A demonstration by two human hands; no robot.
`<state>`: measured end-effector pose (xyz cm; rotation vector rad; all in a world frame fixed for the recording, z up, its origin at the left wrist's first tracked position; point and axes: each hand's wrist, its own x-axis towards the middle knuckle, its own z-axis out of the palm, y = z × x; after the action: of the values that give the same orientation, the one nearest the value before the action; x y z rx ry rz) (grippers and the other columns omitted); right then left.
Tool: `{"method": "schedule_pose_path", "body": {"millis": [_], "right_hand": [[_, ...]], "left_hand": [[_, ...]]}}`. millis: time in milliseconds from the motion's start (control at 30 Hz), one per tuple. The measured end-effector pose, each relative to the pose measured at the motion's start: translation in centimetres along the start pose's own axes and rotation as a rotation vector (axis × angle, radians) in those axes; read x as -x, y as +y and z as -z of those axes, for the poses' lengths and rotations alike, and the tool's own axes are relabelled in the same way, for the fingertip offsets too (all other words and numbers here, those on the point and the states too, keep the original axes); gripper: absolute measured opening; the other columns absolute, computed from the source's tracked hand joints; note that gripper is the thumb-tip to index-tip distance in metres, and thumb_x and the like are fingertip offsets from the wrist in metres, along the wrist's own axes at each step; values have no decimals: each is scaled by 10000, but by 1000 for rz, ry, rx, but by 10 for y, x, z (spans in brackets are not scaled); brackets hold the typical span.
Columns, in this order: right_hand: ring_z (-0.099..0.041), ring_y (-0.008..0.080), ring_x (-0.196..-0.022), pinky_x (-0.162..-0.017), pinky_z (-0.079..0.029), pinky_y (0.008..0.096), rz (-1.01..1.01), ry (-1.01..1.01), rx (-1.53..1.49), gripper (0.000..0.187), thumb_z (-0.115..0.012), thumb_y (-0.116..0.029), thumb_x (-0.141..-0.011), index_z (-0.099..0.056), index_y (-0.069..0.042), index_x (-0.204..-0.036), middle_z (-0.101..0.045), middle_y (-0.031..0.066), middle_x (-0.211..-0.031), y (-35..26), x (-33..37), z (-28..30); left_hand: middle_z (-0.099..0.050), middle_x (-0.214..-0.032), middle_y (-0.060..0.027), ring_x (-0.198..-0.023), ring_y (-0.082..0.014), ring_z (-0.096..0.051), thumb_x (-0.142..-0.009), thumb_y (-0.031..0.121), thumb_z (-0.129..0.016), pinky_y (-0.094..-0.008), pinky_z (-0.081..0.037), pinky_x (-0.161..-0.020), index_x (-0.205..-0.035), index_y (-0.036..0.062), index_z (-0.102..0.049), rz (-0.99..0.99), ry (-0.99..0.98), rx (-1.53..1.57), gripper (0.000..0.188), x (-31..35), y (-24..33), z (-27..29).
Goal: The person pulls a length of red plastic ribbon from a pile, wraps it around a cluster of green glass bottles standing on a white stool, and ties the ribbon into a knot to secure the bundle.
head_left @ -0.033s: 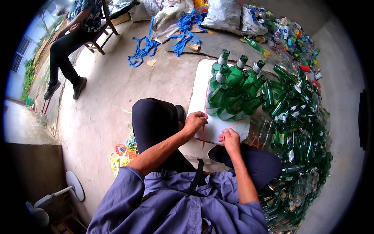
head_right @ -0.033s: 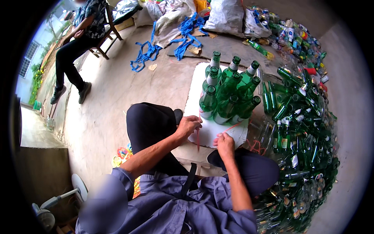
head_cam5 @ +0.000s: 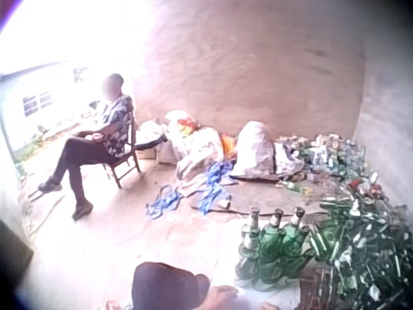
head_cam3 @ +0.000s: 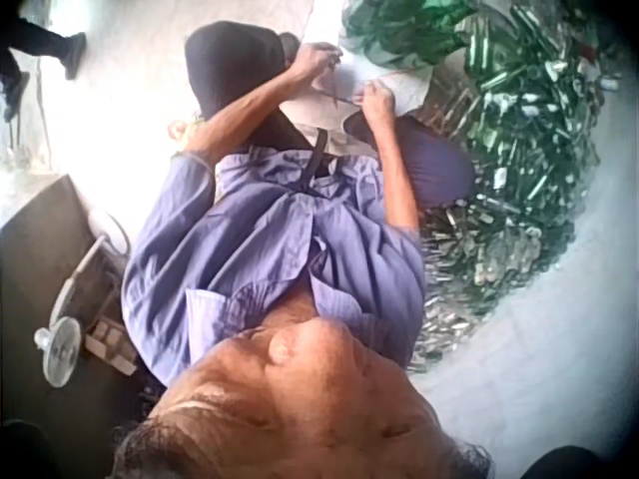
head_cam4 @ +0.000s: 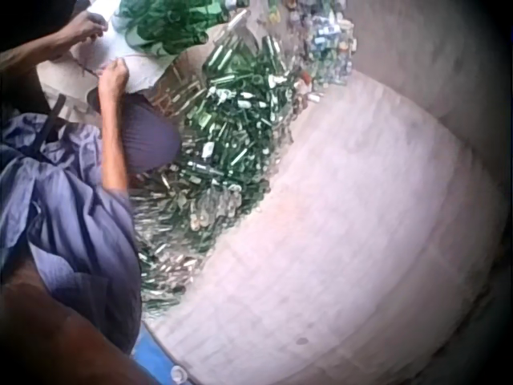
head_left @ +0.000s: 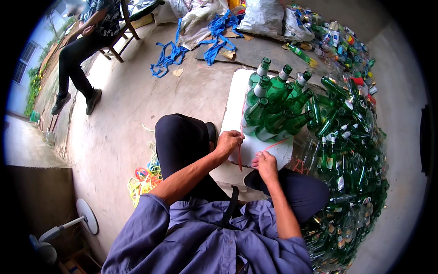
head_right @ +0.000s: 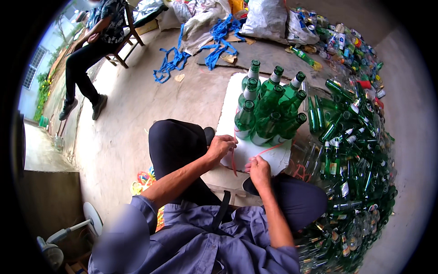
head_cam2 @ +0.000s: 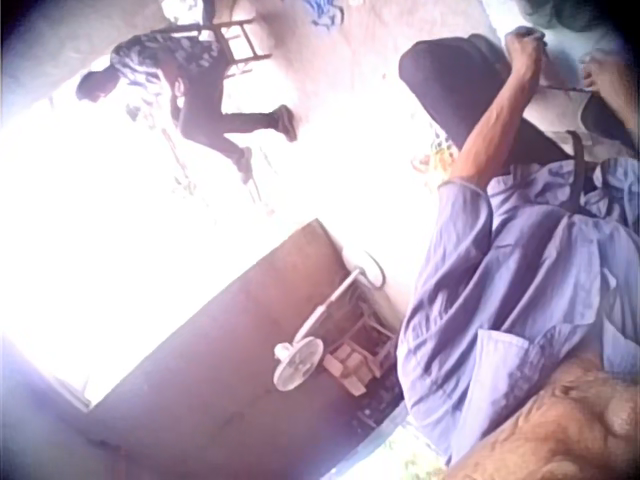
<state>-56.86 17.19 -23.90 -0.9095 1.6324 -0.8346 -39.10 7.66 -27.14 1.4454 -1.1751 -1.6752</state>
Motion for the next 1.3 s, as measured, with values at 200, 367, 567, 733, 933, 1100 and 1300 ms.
{"method": "schedule_pose_path", "body": {"millis": [200,367,567,733,933,1100,1300], "right_hand": [[-652,231,-601,-595,-534,348,217,-60,263,277,-471,-183,-993,-610,49,-933,-656,133,-711,10,-2,-33],[-660,220,-604,-582,-523,332,131,-179,-76,280,-472,-190,-985,-616,28,-884,-661,124,-691,1,-5,-65],[-623,158,-595,-561,-488,289,215,-91,-126,268,-493,-247,-973,-617,-10,-963,-655,67,-733,41,-24,-89],[-641,164,-613,-589,-506,287,-131,-28,-459,315,-543,-325,-954,-661,-33,-952,-645,29,-712,24,-16,-100],[-654,124,-713,-664,-516,249,-243,-202,-458,320,-599,-322,-943,-686,-16,-969,-688,29,-864,13,4,-76],[-667,148,-729,-642,-523,275,-73,-90,-621,336,-596,-357,-963,-648,-45,-1076,-704,81,-878,14,7,-72],[-671,156,-777,-720,-553,295,-144,-72,-720,466,-564,-434,-979,-610,-39,-1221,-701,70,-937,-1,11,-63]], "left_hand": [[-650,-680,-51,-605,-121,-586,-849,109,-676,-268,-481,-557,-884,-20,-712,59,66,-116,139,8,12,0],[-663,-719,-80,-596,-131,-587,-861,117,-647,-292,-486,-541,-872,-13,-697,170,-63,-14,140,7,12,3],[-631,-718,-45,-648,-139,-579,-871,124,-635,-317,-492,-585,-847,-1,-674,103,-118,-39,133,3,7,0],[-609,-703,-38,-636,-127,-556,-876,134,-633,-290,-466,-580,-836,15,-660,163,-171,40,129,11,8,3],[-562,-671,-15,-589,-112,-503,-880,150,-634,-262,-394,-540,-834,26,-647,213,-124,201,133,24,22,3],[-518,-613,-11,-528,-114,-461,-869,138,-632,-287,-352,-490,-812,22,-642,281,-94,256,130,24,29,11],[-488,-569,-8,-436,-107,-399,-898,139,-608,-273,-292,-413,-812,6,-606,282,-78,241,157,30,29,11]]}}
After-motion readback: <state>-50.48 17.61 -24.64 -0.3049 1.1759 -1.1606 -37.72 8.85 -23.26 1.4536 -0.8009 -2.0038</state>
